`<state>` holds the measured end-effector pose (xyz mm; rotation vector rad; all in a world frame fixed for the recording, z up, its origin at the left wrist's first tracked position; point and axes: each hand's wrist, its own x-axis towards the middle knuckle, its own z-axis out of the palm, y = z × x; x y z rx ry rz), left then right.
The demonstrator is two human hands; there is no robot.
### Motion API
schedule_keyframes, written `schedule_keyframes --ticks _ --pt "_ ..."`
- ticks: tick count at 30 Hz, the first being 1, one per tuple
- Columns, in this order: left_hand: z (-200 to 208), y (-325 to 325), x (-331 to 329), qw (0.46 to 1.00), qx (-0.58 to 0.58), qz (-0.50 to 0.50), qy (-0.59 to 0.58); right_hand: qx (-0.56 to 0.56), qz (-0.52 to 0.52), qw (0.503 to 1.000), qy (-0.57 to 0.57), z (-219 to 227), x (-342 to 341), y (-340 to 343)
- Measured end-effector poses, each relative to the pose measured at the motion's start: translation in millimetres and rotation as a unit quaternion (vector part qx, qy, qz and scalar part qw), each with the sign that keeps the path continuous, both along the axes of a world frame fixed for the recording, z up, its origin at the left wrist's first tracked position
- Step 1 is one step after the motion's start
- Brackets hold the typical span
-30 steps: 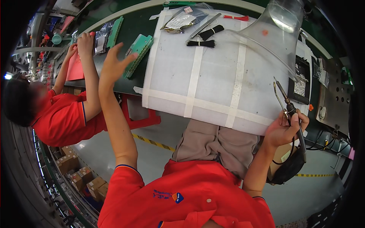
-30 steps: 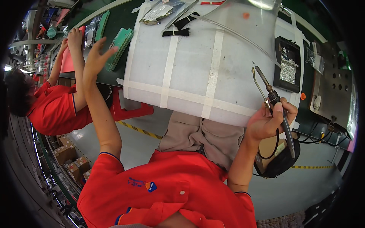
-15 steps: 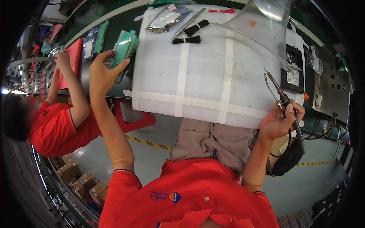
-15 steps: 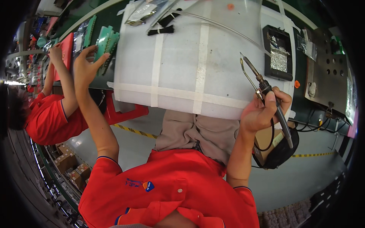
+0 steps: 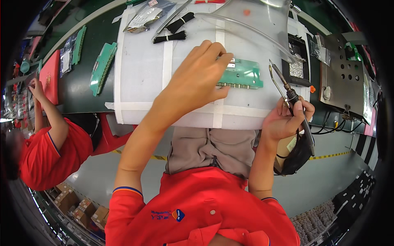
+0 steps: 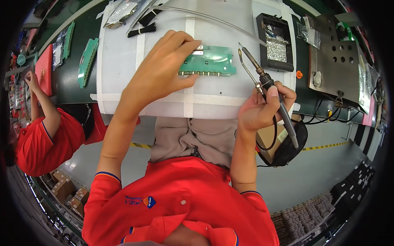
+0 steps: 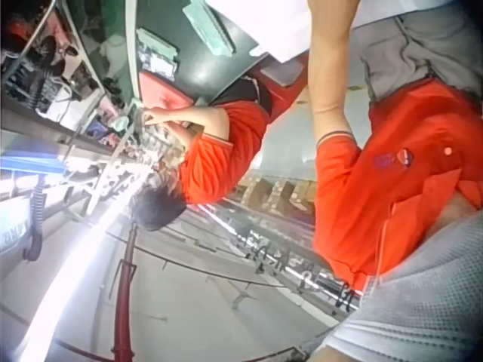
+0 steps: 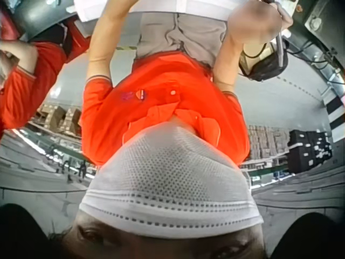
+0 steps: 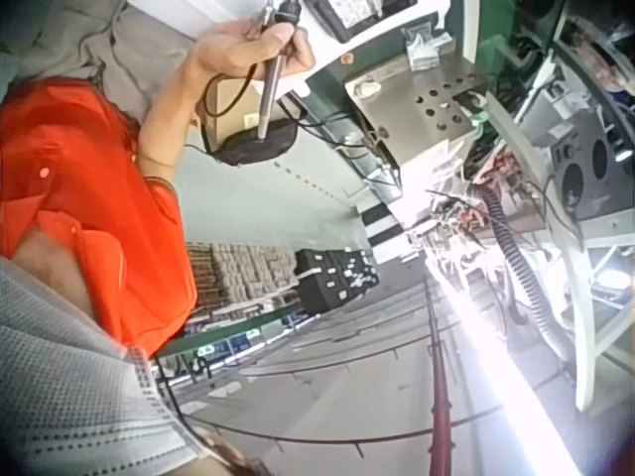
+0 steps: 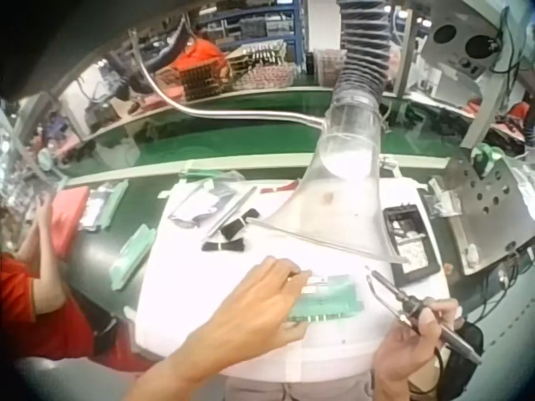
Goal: Soldering electronic components onto a printed circuit board at a factory workstation.
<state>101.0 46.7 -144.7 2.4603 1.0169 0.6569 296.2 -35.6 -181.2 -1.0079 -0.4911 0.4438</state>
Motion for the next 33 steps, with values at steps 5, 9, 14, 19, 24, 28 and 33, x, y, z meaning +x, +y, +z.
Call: schedule_keyframes --ticks 5,9,14,19,24,28,33 --pt "-3 4 -6 0.999 0.021 -0.024 -0.027 -0.001 -0.007 1.0 0.002 1 3 -2" --pt "-2 28 -43 0.995 0.06 0.072 -0.024 0.007 0.025 1.0 -0.009 -1 6 -3" --pt "-15 46 -68 0.97 0.122 0.204 0.052 0.026 0.06 0.998 -0.018 -4 10 -5" --pt "-11 47 -75 0.972 0.157 0.171 0.021 0.028 0.062 0.997 -0.022 -4 10 -4" --pt "11 8 -67 0.973 -0.038 0.216 -0.069 0.027 0.073 0.997 -0.027 -6 7 -4" --pt "10 -31 -56 0.942 -0.189 0.238 -0.146 -0.033 0.115 0.988 -0.096 -4 1 -6" --pt "-9 -36 -31 0.918 -0.193 0.211 -0.275 -0.074 0.152 0.983 -0.068 9 -13 -9"
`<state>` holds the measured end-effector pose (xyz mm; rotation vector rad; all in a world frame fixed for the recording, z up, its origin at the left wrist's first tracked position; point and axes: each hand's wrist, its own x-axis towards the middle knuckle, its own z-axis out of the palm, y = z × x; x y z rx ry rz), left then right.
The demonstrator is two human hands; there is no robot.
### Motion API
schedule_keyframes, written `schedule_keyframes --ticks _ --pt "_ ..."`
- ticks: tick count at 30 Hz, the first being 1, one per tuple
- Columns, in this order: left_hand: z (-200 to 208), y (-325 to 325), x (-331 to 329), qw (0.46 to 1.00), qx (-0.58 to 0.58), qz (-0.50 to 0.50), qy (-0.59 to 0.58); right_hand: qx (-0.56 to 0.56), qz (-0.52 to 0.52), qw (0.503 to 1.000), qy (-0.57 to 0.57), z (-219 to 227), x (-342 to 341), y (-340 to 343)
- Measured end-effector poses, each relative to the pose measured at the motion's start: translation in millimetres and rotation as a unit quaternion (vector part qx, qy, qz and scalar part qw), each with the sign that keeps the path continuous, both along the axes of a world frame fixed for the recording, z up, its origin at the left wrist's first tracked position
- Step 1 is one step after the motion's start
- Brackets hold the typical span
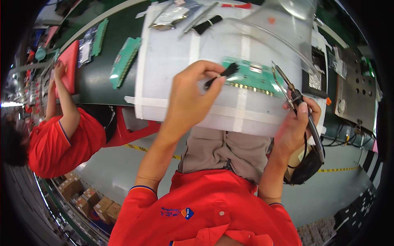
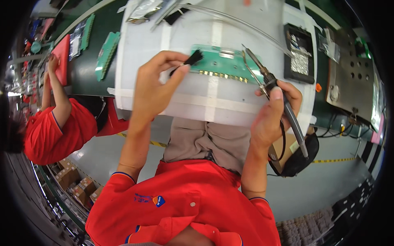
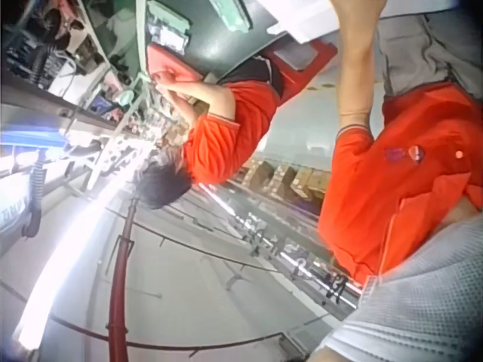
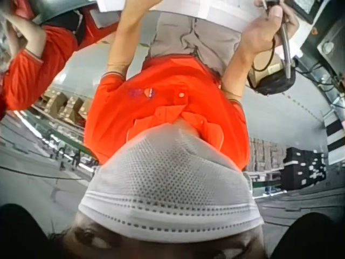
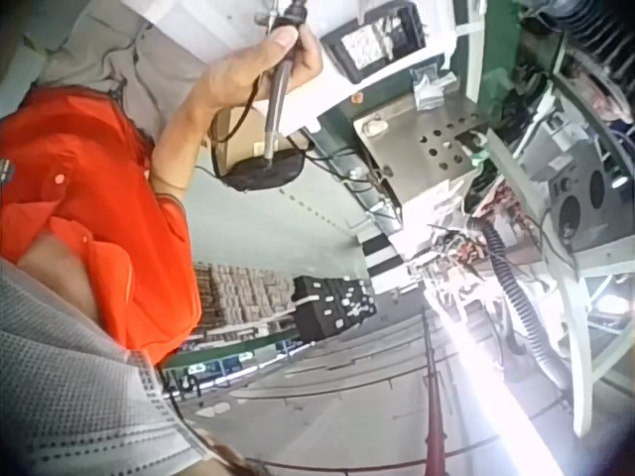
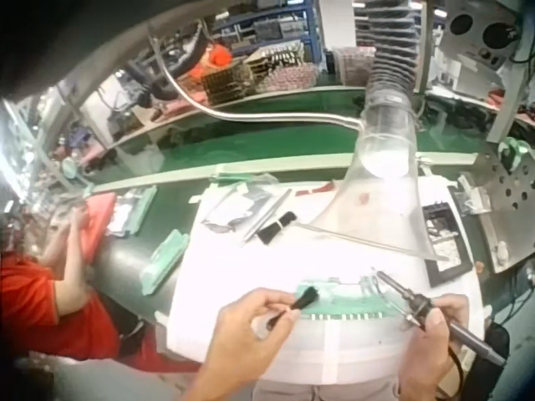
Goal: Soldering electronic components onto a printed circuit board at a factory workstation.
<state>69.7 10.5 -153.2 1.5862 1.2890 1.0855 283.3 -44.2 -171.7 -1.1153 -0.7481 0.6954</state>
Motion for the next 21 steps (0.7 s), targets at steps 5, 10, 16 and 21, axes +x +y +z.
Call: schedule_keyframes --ticks 5,10,16,21 --pt "-2 17 18 0.997 0.052 0.009 -0.048 0.024 -0.051 0.996 -0.063 1 2 3" --pt "0 8 14 0.993 0.036 -0.101 -0.042 0.109 0.072 0.989 -0.071 -1 -2 0" --pt "-7 -14 24 0.946 -0.18 -0.151 -0.222 0.037 0.189 0.966 -0.171 1 -19 12" --pt "-13 -18 33 0.947 -0.18 -0.143 -0.227 0.016 0.202 0.976 -0.085 -6 -21 13"
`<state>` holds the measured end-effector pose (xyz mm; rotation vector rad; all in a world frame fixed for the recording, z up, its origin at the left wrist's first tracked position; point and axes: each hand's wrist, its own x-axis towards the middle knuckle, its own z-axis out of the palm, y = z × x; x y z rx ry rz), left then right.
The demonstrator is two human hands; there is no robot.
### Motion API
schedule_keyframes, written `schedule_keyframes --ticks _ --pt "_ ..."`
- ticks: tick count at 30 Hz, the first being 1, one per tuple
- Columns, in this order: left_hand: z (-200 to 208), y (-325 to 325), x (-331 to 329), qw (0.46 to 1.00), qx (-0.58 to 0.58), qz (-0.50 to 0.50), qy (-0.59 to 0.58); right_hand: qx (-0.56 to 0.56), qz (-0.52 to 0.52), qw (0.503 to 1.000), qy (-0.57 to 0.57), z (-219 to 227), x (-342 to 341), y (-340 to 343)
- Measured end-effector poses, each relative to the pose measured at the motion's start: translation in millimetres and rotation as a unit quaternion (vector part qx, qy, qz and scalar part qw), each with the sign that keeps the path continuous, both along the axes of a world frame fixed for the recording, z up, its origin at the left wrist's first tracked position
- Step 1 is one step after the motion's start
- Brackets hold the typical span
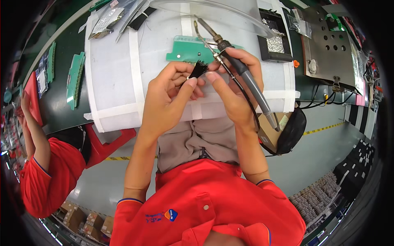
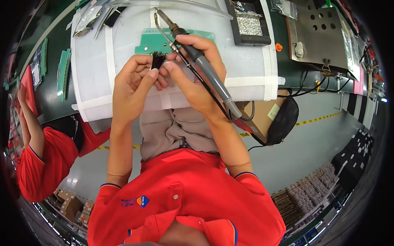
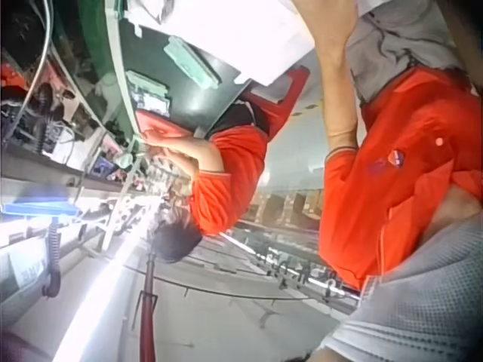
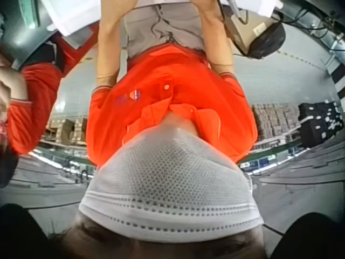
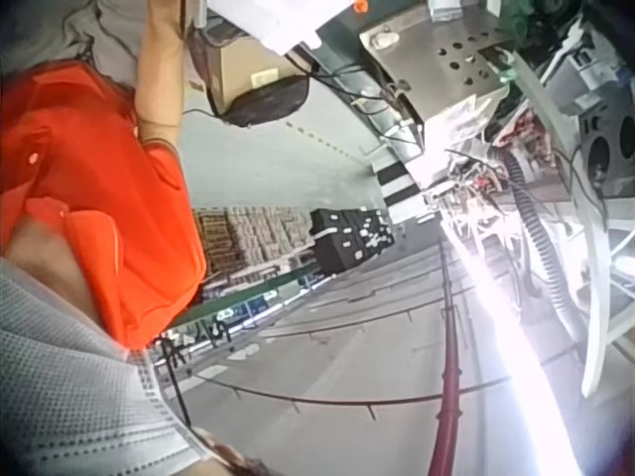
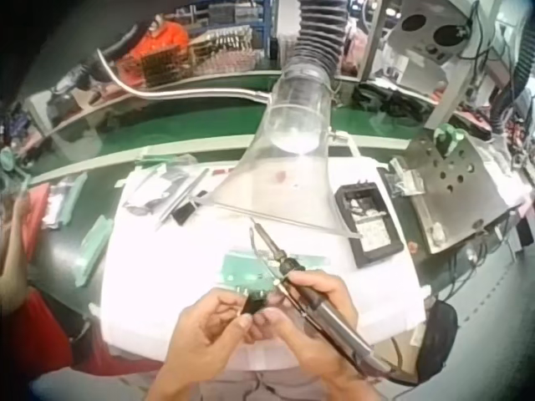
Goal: Soldering electronic components onto a printed circuit board at a factory workstation.
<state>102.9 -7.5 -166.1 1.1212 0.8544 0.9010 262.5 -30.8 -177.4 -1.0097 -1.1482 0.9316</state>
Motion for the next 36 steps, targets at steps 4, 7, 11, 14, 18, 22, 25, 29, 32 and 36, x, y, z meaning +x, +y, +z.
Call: schedule_keyframes --ticks 4,7,11,14,18,22,25,29,32,36 --pt "-1 0 0 1.0 0.0 -0.008 -0.007 -0.009 -0.02 1.0 -0.006 2 0 1" --pt "0 -2 0 1.0 0.001 -0.018 -0.01 -0.011 -0.008 1.0 -0.008 0 1 1" --pt "3 -2 1 0.998 -0.002 -0.01 0.06 -0.005 -0.003 1.0 -0.004 1 -1 1" --pt "5 -1 -1 0.998 -0.024 -0.003 0.059 -0.001 0.003 1.0 0.002 -1 -2 1" --pt "9 0 -2 0.997 -0.062 0.005 0.041 -0.002 0.014 1.0 -0.013 -2 -2 0" --pt "8 0 -2 0.998 -0.056 0.01 0.042 0.003 0.019 1.0 -0.016 -2 -2 -1" --pt "7 1 0 0.997 -0.059 0.012 0.047 -0.004 0.023 0.999 -0.024 -2 -1 -1" --pt "9 2 1 0.997 -0.057 0.022 0.052 -0.001 0.028 0.999 -0.046 -3 1 1" --pt "10 2 0 0.997 -0.058 0.027 0.045 -0.004 0.04 0.998 -0.047 -2 0 1" --pt "9 4 0 0.997 -0.065 0.038 0.034 -0.007 0.048 0.997 -0.063 -2 1 2"
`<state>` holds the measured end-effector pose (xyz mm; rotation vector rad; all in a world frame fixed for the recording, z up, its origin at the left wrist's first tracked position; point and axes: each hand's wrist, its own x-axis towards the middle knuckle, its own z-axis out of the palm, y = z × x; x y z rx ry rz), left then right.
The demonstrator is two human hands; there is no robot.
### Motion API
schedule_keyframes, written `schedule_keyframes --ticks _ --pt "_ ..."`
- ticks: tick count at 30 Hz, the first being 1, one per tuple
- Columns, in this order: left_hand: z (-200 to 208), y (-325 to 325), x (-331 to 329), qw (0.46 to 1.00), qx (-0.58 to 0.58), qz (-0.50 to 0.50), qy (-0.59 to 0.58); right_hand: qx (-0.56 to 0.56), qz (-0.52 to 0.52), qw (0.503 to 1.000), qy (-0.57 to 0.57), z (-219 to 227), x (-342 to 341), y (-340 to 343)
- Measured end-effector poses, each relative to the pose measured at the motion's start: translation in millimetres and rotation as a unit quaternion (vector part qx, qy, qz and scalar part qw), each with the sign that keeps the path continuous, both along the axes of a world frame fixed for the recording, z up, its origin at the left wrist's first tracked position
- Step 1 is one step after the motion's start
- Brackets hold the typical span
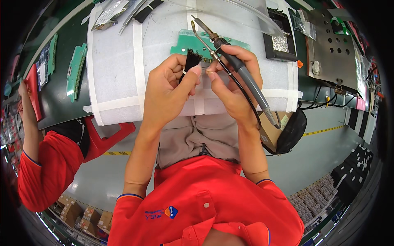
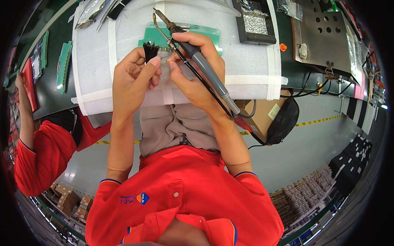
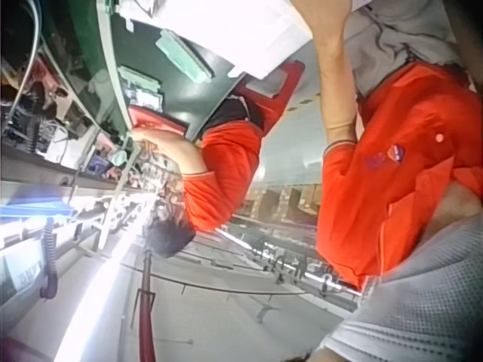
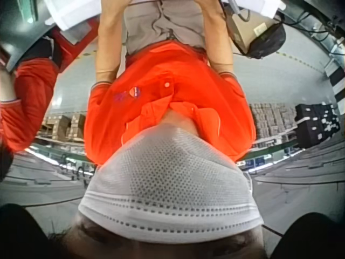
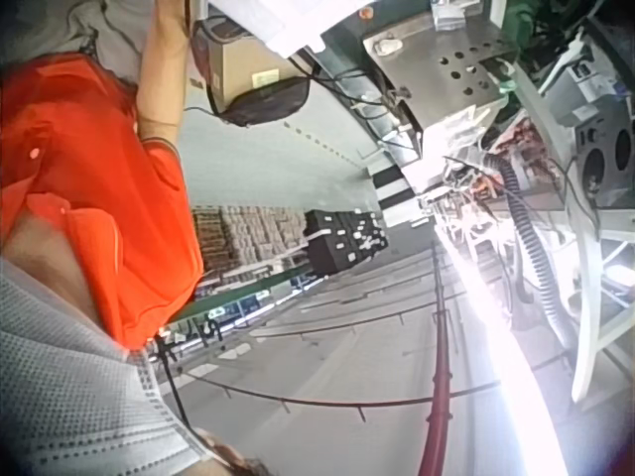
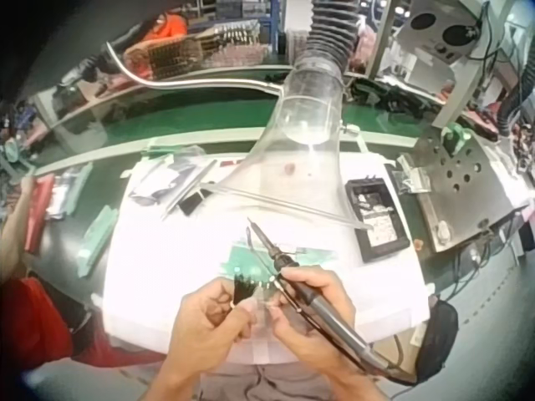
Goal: Soldering electronic components onto a printed circuit board at a factory workstation.
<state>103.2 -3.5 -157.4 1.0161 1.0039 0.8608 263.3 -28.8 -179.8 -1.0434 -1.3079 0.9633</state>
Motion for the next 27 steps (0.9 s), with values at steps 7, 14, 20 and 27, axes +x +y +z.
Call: schedule_keyframes --ticks 7,14,20,27 --pt "1 1 -3 1.0 -0.009 0.014 0.001 -0.009 -0.01 1.0 0.008 5 1 -4" --pt "-3 15 -14 0.973 0.144 0.123 0.134 -0.012 -0.167 0.978 0.127 1 7 -7" --pt "-8 15 -9 0.965 0.169 0.096 0.177 0.034 -0.177 0.977 0.117 2 4 -10" --pt "-19 17 -8 0.944 0.224 0.119 0.213 0.012 -0.14 0.987 0.08 5 1 -10"
